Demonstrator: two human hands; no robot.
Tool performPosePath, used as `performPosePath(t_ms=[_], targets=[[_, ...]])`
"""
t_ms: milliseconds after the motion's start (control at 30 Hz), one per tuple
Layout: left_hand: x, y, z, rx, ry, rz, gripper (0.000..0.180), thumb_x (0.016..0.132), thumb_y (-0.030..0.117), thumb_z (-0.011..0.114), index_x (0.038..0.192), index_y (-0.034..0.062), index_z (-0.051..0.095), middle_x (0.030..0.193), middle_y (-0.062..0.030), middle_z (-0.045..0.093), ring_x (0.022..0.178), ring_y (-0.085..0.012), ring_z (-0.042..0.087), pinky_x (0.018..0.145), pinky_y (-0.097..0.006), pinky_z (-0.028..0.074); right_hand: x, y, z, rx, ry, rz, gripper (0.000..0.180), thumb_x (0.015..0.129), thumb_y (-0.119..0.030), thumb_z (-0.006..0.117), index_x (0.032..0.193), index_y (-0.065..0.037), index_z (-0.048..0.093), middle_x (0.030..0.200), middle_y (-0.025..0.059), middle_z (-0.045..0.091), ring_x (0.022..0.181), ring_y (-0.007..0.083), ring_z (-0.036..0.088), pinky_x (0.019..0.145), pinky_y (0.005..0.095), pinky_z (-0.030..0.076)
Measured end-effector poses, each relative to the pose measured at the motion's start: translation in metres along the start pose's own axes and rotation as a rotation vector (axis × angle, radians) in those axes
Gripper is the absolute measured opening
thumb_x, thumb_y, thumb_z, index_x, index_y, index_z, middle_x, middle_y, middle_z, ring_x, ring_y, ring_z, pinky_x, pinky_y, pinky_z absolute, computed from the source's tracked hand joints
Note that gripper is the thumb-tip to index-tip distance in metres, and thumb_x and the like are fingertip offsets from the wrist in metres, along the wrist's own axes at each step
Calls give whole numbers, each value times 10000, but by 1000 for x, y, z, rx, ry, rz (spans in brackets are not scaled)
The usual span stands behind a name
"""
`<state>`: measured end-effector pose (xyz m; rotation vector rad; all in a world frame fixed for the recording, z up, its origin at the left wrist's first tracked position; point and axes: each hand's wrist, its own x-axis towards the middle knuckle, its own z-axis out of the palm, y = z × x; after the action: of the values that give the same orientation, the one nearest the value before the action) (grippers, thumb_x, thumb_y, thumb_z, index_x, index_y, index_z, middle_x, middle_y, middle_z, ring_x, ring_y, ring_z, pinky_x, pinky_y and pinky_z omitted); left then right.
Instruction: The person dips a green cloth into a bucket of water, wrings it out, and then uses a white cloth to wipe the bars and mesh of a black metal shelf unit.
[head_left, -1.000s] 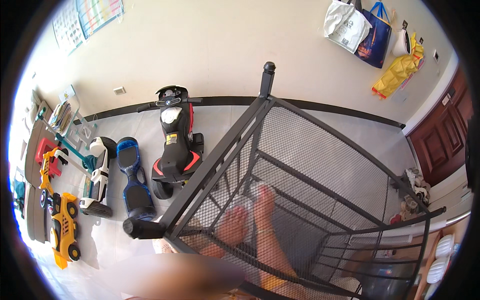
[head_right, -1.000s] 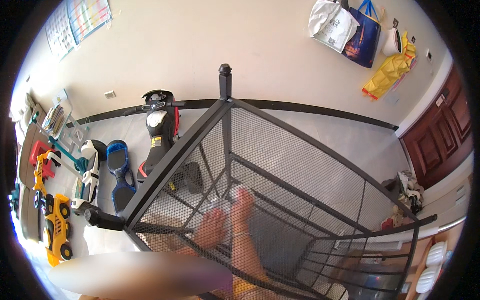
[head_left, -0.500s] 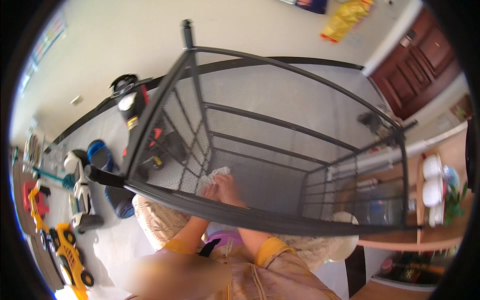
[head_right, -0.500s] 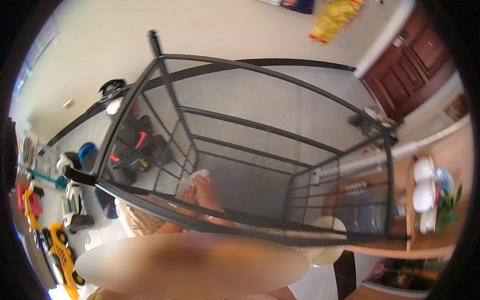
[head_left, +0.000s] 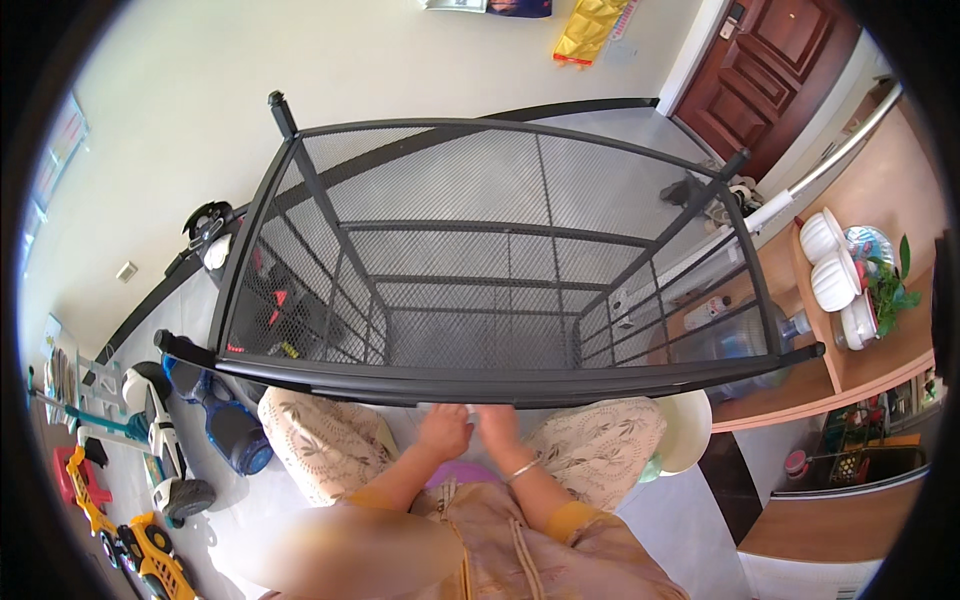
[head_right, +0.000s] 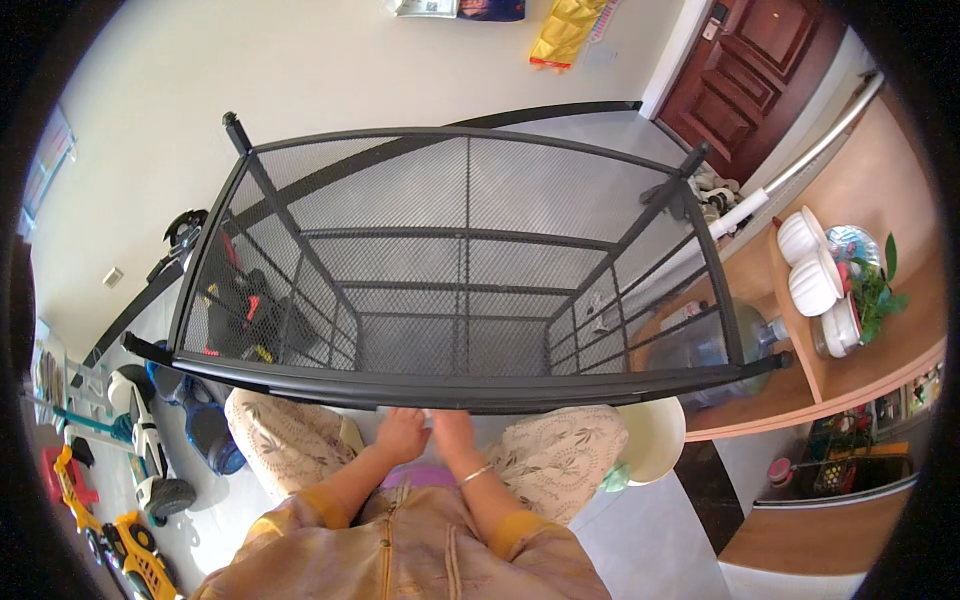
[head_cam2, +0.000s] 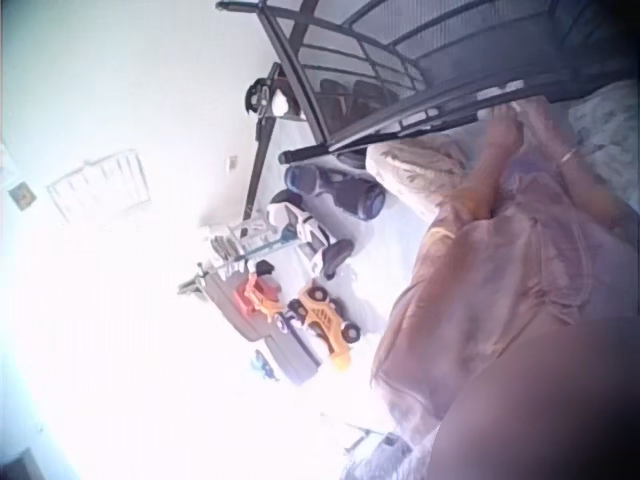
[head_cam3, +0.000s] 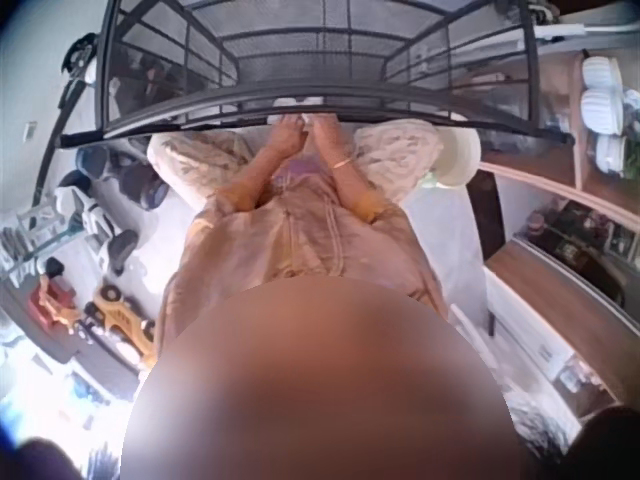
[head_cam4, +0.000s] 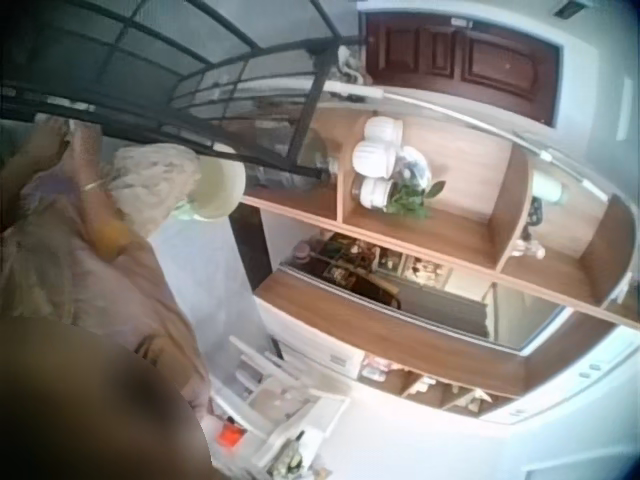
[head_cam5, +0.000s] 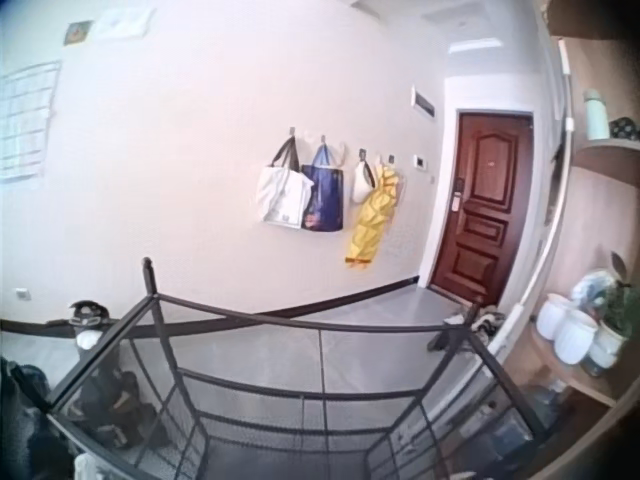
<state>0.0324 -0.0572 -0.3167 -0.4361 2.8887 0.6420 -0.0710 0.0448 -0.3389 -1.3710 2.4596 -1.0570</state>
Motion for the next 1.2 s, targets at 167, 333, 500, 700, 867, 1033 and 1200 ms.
performPosePath(t_ms=[167,333,500,700,867,1033,1200], targets=[[15,48,11,76,74,79,493,844,273,590,1250,-3,547,1352,-151,510,1307,-292,417,1104,-420,284,-30,60,-44,-324,167,268,342,729,41,539,1044,-18,658,1094,203,628,1053,407,551,928,470,435],[9,7,17,144,209,35,472,862,226,544,1288,22,531,1397,-143,479,1327,-280,407,1120,-419,268,-23,52,-59,-385,242,231,324,700,60,566,991,-28,677,1042,156,644,1032,371,538,925,441,430],[-10,-47,8,25,409,-103,302,812,154,575,1088,57,654,1189,-92,628,1144,-264,560,967,-373,441,-5,11,-30,-218,138,-14,326,721,47,582,1013,-57,682,1080,124,640,1049,348,533,923,428,433],[-56,-16,-69,-398,434,-430,215,851,123,584,1028,82,699,903,-136,700,817,-272,675,731,-388,530,-11,-89,-31,598,-305,157,223,779,-19,634,996,9,676,992,151,677,852,243,653,755,313,509],[-143,10,-128,-954,846,-373,249,878,12,589,1113,9,669,991,-164,699,916,-197,671,812,-297,512,4,-179,-114,554,-132,-246,235,778,29,634,1009,6,673,1072,137,642,911,298,604,770,349,508],[-142,-1,-188,-278,1210,-82,350,770,-138,537,1095,-48,631,1161,-214,637,1115,-362,608,961,-390,463,59,-212,-109,295,217,-507,280,743,77,645,1017,19,651,1069,122,613,929,313,570,803,372,486],[-97,-36,-166,65,1026,-124,360,743,-24,605,1101,-72,599,1204,-208,590,1193,-376,534,958,-451,459,97,-222,-56,75,35,-519,282,739,15,604,1021,20,598,1065,115,592,947,307,537,862,381,476]])
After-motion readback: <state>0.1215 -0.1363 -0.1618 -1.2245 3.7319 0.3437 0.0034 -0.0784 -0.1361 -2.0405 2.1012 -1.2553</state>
